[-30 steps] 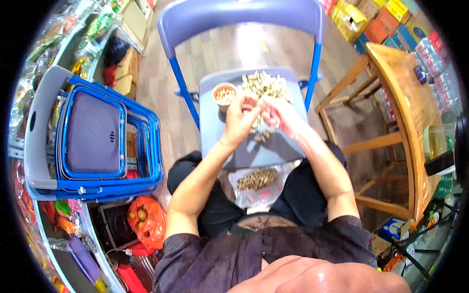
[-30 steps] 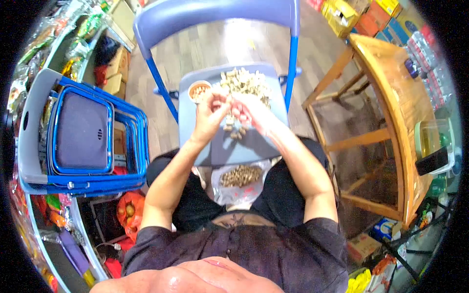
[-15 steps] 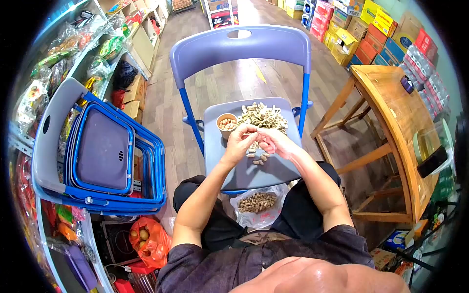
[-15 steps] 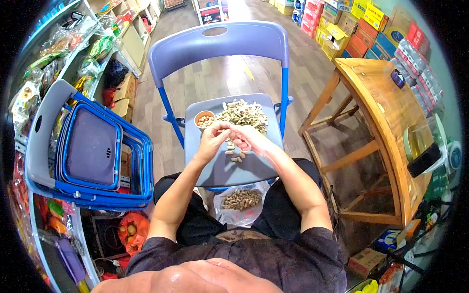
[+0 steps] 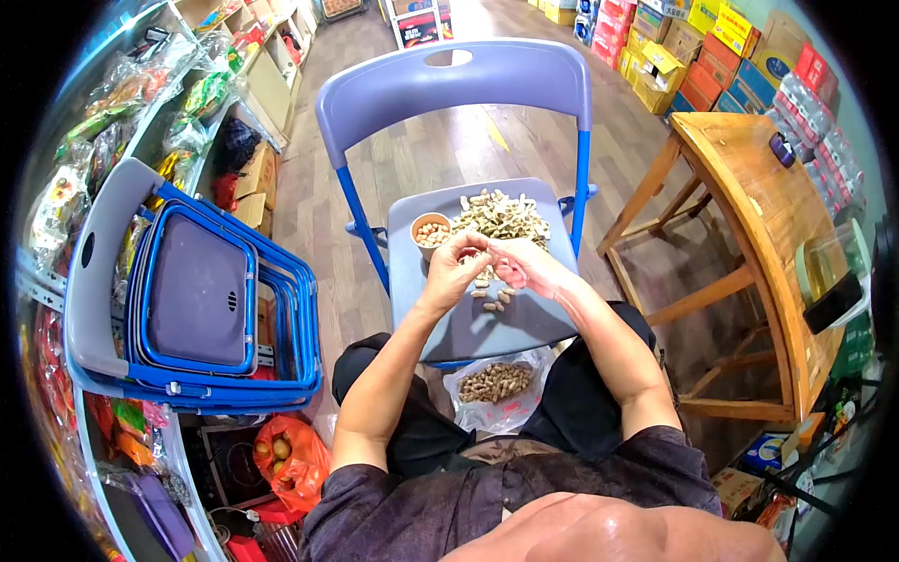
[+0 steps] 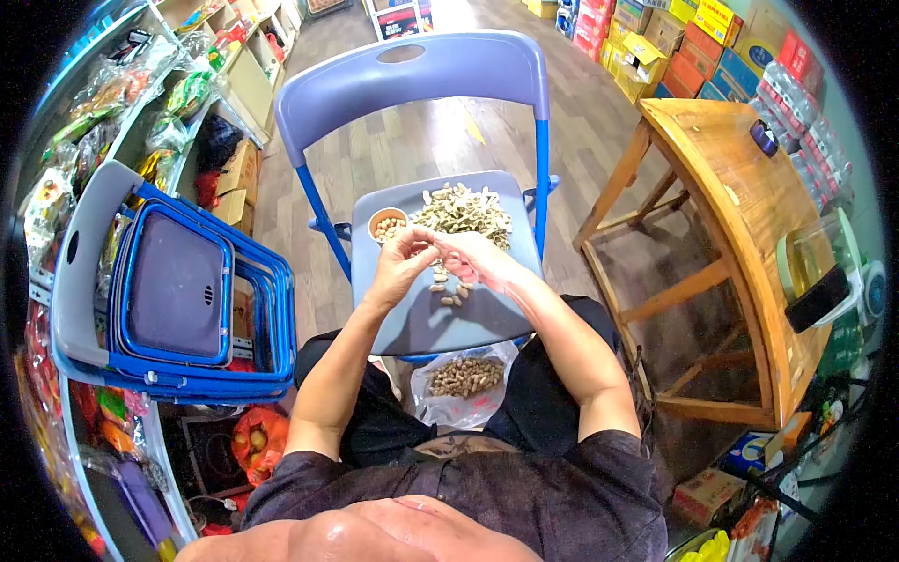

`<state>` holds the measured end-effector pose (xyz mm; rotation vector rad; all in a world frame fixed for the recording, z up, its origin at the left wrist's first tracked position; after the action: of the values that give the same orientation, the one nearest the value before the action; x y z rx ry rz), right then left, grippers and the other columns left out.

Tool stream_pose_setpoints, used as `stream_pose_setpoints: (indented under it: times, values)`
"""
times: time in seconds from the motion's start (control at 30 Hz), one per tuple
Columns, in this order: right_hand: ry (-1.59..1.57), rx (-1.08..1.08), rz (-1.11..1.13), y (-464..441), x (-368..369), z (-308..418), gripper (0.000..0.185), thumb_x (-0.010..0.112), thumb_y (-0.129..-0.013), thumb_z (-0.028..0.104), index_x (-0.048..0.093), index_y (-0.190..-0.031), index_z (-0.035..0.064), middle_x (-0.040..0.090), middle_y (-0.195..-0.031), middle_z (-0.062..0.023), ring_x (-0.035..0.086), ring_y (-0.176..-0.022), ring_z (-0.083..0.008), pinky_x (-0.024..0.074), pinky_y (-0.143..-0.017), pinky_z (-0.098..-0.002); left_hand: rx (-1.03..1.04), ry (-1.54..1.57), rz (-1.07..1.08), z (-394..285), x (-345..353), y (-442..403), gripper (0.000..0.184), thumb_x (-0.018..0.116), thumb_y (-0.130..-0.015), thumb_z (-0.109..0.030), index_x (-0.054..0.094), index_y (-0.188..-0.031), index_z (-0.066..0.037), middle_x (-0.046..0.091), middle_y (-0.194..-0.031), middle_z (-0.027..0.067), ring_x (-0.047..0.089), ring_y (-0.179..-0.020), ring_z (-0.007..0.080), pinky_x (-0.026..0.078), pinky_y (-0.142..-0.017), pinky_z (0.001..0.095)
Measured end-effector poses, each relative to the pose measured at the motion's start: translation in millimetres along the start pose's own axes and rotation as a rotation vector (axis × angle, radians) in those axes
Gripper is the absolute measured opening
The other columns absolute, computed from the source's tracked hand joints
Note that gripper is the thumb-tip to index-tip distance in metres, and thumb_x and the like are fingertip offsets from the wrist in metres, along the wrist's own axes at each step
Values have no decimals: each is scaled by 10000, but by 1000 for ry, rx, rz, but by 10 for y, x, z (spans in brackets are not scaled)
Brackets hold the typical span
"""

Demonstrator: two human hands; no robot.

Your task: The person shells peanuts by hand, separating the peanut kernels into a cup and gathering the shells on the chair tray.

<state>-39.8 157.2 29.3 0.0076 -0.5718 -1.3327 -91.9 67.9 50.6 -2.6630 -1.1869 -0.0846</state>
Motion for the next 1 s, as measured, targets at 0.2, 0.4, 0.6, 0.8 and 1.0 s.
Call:
stream_pose_setpoints:
  times: [0.2, 0.4, 0.6, 0.8, 1.0]
  values:
    - [3, -17, -52, 14, -37, 41, 367, 494, -954, 447, 581, -863, 102, 391, -595, 86, 285, -483, -25, 189, -436, -200, 28, -31, -13, -108, -8, -14, 103, 639, -869, -68, 622, -950, -7, 637, -870, 3, 586, -801, 70, 478, -740, 226]
    - [33, -43, 21, 21, -16, 43, 358, 473, -959, 435, 578, -873, 104, 400, -613, 83, 288, -492, -28, 194, -430, -193, 3, 2, -39, 55, -42, -67, 104, 641, -860, -77, 625, -940, -13, 632, -856, -4, 585, -792, 64, 481, -729, 221]
    - [93, -43, -5, 34, -35, 30, 372, 461, -957, 413, 608, -931, 72, 409, -597, 69, 278, -476, -31, 192, -434, -208, 37, -130, -62, 47, -42, -69, 74, 645, -840, -63, 615, -891, -19, 621, -810, 2, 576, -746, 70, 474, -700, 225]
    - [171, -9, -55, 49, -117, -3, 342, 480, -943, 386, 615, -873, 79, 428, -591, 63, 299, -470, -34, 206, -422, -206, 86, -287, -60, -47, 40, -45, 74, 659, -810, -44, 610, -856, -13, 597, -781, 9, 553, -760, 89, 464, -690, 253]
    - [245, -4, -36, 22, -240, -80, 307, 521, -871, 354, 595, -739, 87, 464, -605, 55, 367, -491, -38, 253, -424, -218, 178, -536, -19, -74, 123, -19, 108, 676, -765, -39, 609, -844, -6, 609, -775, 85, 581, -725, 178, 472, -684, 299]
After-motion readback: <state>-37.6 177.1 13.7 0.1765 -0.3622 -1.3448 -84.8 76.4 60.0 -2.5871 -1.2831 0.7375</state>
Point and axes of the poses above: each hand's wrist, its own y-axis away from the middle knuckle, its own x-axis out of the palm, z = x × y, the point moved 9 cm from there along -y, towards the middle knuckle
